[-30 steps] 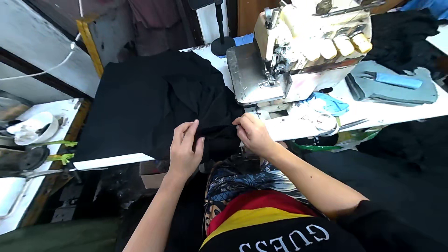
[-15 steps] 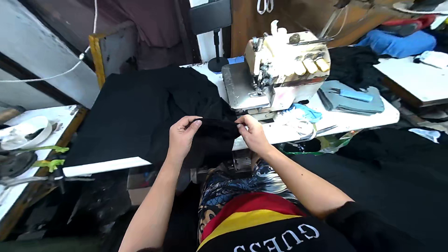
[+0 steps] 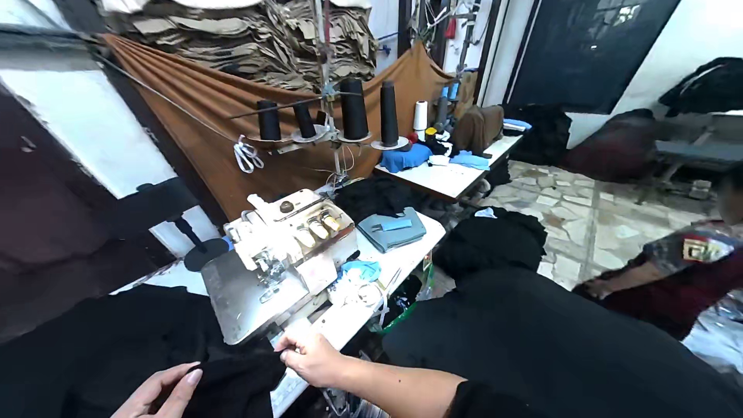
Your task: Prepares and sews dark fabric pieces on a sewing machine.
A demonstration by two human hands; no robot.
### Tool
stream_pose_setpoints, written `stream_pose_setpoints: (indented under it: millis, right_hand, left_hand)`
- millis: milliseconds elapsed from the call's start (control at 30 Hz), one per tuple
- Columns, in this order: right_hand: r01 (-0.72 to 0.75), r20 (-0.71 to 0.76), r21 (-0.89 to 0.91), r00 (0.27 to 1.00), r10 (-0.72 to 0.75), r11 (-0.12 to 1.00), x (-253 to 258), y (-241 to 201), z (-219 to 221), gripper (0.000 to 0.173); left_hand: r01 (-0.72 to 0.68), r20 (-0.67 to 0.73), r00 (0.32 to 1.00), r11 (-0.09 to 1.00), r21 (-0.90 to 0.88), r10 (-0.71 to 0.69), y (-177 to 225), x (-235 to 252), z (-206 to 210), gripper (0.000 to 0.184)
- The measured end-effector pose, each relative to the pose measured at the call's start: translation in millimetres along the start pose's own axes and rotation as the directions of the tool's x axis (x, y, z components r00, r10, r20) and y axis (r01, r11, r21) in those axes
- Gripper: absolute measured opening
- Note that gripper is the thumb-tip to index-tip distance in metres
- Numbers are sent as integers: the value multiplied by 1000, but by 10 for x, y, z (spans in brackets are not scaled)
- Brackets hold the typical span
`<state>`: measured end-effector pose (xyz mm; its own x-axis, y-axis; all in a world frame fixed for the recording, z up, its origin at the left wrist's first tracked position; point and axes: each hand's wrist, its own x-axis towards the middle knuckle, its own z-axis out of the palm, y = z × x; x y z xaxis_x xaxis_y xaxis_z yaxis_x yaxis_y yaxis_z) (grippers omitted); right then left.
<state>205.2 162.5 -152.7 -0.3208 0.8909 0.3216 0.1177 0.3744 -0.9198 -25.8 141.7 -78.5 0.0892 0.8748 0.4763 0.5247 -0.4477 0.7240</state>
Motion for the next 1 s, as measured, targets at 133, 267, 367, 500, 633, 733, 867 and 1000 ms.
stream_pose_setpoints:
  millis: [133, 267, 367, 500, 633, 733, 867, 1000]
  right_hand:
    - [15, -35, 39, 999, -14, 999, -6, 124, -16, 25]
    - [6, -11, 67, 1000, -5, 998, -5, 139, -79, 25]
    - [-95, 39, 64, 995, 92, 993, -10, 112, -126, 28]
    - [-163, 37, 19, 986, 162, 986, -32, 259, -101, 23]
    - [35, -126, -66, 991, -44, 997, -54, 208, -44, 23]
    - [309, -214, -155, 917, -337, 938, 52, 34, 7, 16]
    - [339, -156, -189, 916, -369, 922, 159, -145, 143, 15]
    - [231, -171, -62, 956, -239, 971, 150, -276, 249, 17]
  left_hand:
    - [-37, 58, 997, 994, -103, 43, -313, 68, 12, 20]
    - [-23, 91, 996, 1000, -3, 23, 30, 135, 95, 23]
    - [9, 50, 999, 999, 52, -12, 92, 159, 185, 23]
    - [53, 111, 992, 997, 55, -59, 72, 164, 217, 16]
    - [-3, 139, 990, 1000, -1, 3, 21, 170, 254, 14]
    - [-33, 133, 991, 999, -1, 33, -2, 158, 278, 14]
    - [-24, 137, 990, 1000, 20, 21, 47, 102, 261, 10]
    - [-50, 136, 990, 998, 32, 45, 91, 51, 227, 8]
